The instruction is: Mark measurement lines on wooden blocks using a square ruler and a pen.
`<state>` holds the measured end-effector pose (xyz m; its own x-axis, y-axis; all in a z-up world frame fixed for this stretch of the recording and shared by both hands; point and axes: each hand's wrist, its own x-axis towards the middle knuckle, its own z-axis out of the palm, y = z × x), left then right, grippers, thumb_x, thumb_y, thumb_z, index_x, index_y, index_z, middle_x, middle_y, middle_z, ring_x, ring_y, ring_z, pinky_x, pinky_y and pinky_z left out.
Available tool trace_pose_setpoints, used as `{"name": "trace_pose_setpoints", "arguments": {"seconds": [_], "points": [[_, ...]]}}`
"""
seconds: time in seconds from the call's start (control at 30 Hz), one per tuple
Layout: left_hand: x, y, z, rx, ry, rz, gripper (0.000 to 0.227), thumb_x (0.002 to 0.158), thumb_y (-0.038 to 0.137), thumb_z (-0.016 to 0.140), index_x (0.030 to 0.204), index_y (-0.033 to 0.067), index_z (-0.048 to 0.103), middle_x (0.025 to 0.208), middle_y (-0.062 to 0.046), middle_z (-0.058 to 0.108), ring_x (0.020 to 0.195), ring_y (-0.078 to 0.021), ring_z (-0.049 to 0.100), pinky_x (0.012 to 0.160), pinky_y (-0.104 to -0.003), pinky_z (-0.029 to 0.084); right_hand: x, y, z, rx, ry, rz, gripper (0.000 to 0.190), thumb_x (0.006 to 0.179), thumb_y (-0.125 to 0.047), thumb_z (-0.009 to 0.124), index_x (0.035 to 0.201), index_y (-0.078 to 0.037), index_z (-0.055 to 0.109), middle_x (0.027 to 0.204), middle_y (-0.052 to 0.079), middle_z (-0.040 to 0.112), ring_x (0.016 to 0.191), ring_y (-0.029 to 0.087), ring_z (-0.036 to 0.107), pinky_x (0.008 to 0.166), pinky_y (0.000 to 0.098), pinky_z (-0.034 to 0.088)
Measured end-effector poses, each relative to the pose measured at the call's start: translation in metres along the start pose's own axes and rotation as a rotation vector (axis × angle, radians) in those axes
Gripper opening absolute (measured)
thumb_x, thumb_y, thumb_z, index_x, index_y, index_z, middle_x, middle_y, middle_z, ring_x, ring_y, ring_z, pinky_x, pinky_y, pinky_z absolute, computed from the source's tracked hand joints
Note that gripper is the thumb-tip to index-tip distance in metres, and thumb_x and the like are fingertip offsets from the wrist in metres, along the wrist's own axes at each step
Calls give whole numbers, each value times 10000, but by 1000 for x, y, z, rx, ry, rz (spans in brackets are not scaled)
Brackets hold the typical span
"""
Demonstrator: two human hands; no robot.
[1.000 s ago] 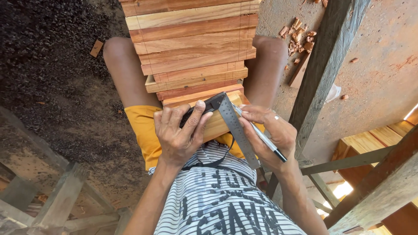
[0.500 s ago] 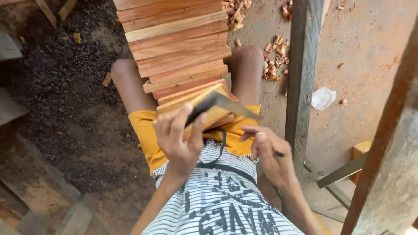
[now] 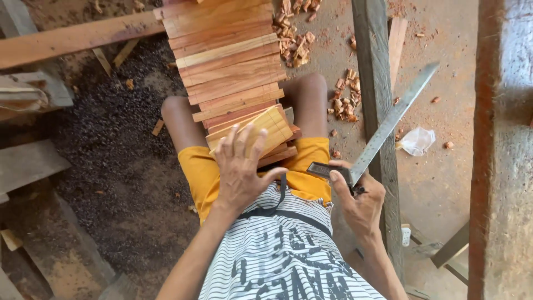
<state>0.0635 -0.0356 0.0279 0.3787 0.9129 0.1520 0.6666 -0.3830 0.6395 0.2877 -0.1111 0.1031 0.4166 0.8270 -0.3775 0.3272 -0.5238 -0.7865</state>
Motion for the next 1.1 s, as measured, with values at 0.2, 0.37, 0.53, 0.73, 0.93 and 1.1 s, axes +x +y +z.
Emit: {"name": "trace_pose_setpoints", "arguments": {"seconds": [0.2, 0.37, 0.53, 0.73, 0.93, 1.1], "points": [[-9, -22, -3, 230, -152, -21, 844, 762, 277, 887, 1516, 206, 516, 1510, -132, 474, 1352, -302, 445, 1137, -470, 335, 3, 13, 1, 95, 63, -74, 275, 1031, -228, 599, 1139, -26, 752, 762, -42, 632, 676, 15, 526, 598, 177, 422], [-3, -22, -22, -303, -106, -277, 749, 794, 266, 896, 1449, 190, 540, 1458, -80, 549, 1357, -288, 497, 1176, -446, 361, 2, 23, -4, 222, -15, 2, 286, 1044, -232, 569, 1124, -48, 772, 666, -58, 549, 585, 16, 436, 520, 199, 304], [-3, -34, -21, 197, -40, -5, 767, 731, 203, 857, 1424, 168, 530, 1409, -123, 449, 1292, -319, 461, 1056, -514, 372, 8, 24, -2, 56, -49, -73, 284, 1029, -252, 584, 1142, -63, 764, 649, -46, 537, 557, 28, 412, 506, 213, 316], [-6, -44, -25, -92, -210, -266, 637, 884, 212, 647, 1485, 99, 465, 1324, -121, 528, 1200, -258, 556, 1034, -460, 506, 10, 6, 1, -38, -80, -202, 320, 1043, -263, 592, 1235, -40, 715, 727, -52, 543, 646, 21, 466, 566, 210, 388], [29, -62, -41, -262, -325, -339, 539, 941, 154, 614, 1465, 38, 572, 1222, -163, 611, 1139, -261, 617, 1022, -422, 525, 28, 36, 17, 187, 93, 6, 235, 958, -238, 744, 1004, -9, 717, 707, -48, 604, 597, 24, 499, 510, 205, 378], [27, -57, -22, 123, -274, -111, 497, 1010, 233, 659, 1473, 80, 563, 1366, -128, 583, 1301, -289, 529, 1097, -465, 433, 43, 65, 43, 319, -57, 106, 219, 981, -222, 751, 911, -22, 694, 676, -49, 595, 582, 15, 504, 509, 205, 371]]}}
